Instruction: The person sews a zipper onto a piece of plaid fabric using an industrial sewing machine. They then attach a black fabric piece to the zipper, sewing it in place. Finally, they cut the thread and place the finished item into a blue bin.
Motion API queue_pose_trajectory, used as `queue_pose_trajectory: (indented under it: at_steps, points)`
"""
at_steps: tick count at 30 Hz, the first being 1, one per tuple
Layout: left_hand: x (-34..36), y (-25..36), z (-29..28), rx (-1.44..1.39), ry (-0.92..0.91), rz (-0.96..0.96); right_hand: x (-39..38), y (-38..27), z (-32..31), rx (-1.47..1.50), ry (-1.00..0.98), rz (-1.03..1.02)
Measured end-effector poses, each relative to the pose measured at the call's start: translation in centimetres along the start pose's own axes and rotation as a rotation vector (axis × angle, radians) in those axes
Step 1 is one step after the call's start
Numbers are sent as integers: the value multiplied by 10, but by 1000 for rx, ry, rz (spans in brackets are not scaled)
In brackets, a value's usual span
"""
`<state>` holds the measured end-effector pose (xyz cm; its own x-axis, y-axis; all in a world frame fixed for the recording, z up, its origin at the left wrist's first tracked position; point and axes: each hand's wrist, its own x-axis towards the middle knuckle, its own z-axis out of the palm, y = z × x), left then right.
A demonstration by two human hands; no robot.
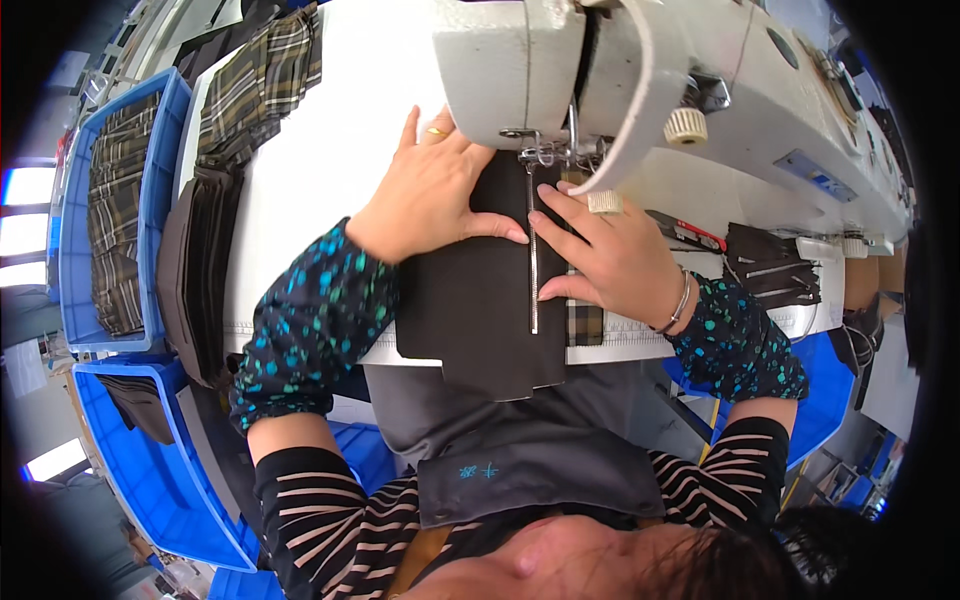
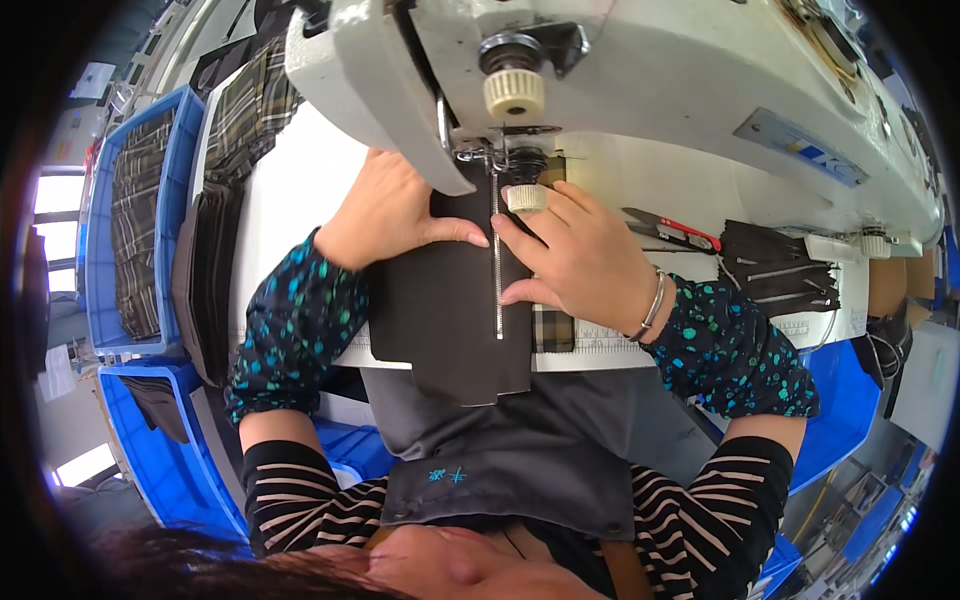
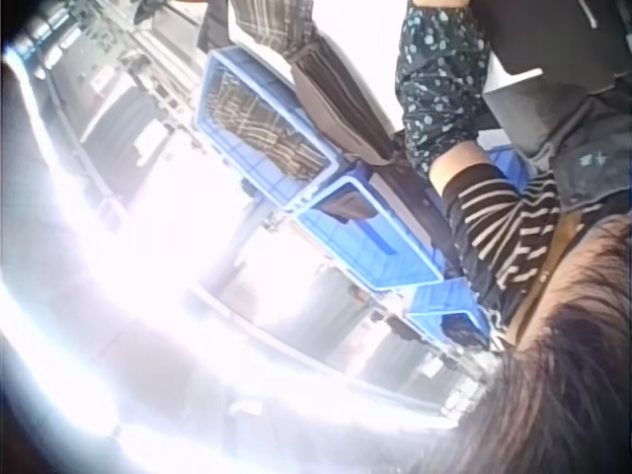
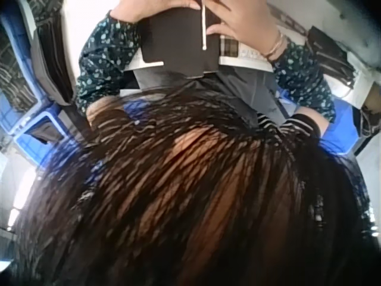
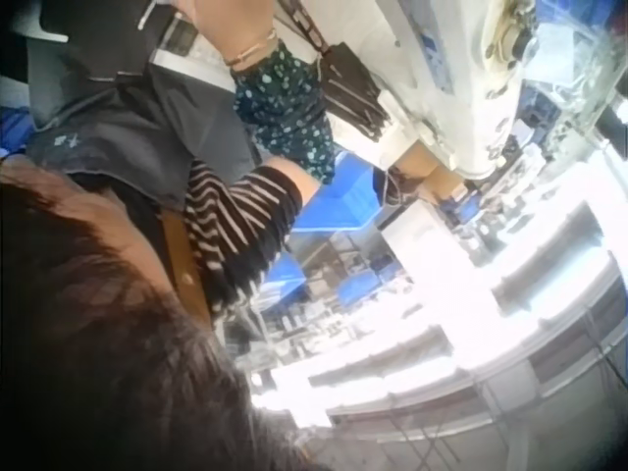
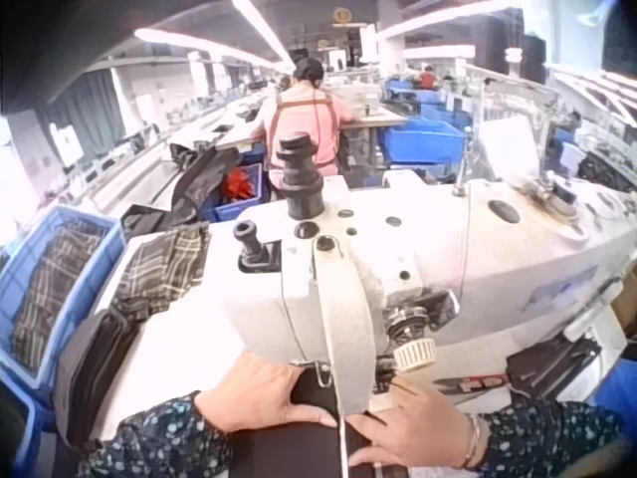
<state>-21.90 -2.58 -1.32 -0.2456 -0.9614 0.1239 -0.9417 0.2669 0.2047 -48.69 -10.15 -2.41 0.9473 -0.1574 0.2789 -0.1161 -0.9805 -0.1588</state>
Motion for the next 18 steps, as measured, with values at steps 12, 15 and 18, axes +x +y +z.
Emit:
queue_pose_trajectory:
  at_steps: [12, 15, 18]
  points:
    - [-32, 36, 21, -46, 126, 39, -7, -9, -23, -141, 43, -89]
    - [-31, 34, 17, -86, 167, 47, -54, -1, -110, -375, 4, 194]
    - [-28, 34, 20, -110, 187, 67, -123, 83, -209, -553, 550, 563]
